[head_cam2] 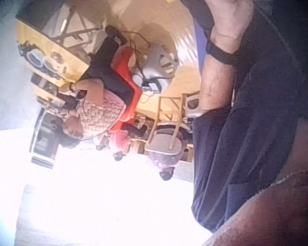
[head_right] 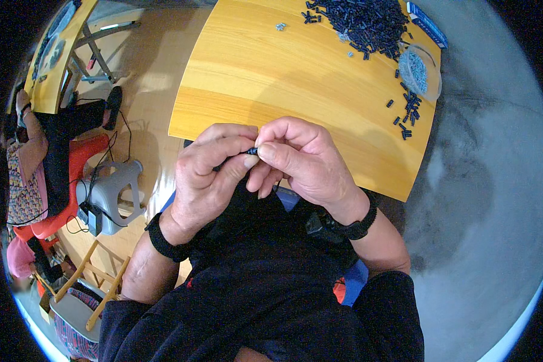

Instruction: Assembling small black plastic components by hand at a workbench.

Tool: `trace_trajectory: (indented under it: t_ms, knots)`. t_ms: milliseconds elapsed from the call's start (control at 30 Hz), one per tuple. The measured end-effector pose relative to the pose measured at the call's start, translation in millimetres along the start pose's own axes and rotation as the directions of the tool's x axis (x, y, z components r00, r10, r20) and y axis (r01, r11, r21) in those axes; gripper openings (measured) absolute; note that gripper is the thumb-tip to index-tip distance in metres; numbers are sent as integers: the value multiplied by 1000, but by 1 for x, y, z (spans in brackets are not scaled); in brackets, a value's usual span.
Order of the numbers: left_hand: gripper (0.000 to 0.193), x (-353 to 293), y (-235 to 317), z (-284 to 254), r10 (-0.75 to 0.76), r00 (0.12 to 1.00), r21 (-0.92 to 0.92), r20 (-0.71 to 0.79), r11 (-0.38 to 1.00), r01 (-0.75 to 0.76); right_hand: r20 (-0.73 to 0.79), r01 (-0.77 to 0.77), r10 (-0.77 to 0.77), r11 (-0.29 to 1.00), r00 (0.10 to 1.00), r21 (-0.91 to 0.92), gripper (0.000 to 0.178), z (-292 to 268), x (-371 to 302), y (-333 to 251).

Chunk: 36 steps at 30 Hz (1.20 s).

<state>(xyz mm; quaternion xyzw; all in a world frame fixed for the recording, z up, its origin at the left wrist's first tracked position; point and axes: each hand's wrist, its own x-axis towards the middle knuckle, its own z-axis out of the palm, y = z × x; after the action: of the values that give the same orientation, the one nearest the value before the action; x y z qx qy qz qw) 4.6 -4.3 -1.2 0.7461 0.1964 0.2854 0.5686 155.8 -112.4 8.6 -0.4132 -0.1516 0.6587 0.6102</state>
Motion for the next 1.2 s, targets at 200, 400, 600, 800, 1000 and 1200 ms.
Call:
trace_trajectory:
  t_ms: [200,400,600,800,1000,1200]
  knots:
    - [17,0,1,-2,-22,999,-54,45,998,24,22,-22,19,992,1000,127,15,-5,-3,4]
    - [19,-1,2,-3,-71,997,-143,36,987,75,38,13,-20,983,999,184,14,-6,-1,8]
    - [17,-3,4,-4,-110,994,-102,16,989,111,10,-17,16,977,1000,211,14,-4,0,12]
    - [17,-1,3,-7,-106,994,-69,22,992,107,-45,-31,43,970,998,240,14,3,0,16]
    - [12,-1,-1,-5,-121,993,-143,18,982,122,-22,-34,41,961,999,274,14,2,-1,17]
    - [12,-1,-1,-4,-133,991,-152,29,979,136,1,-29,30,958,1000,285,13,0,0,17]
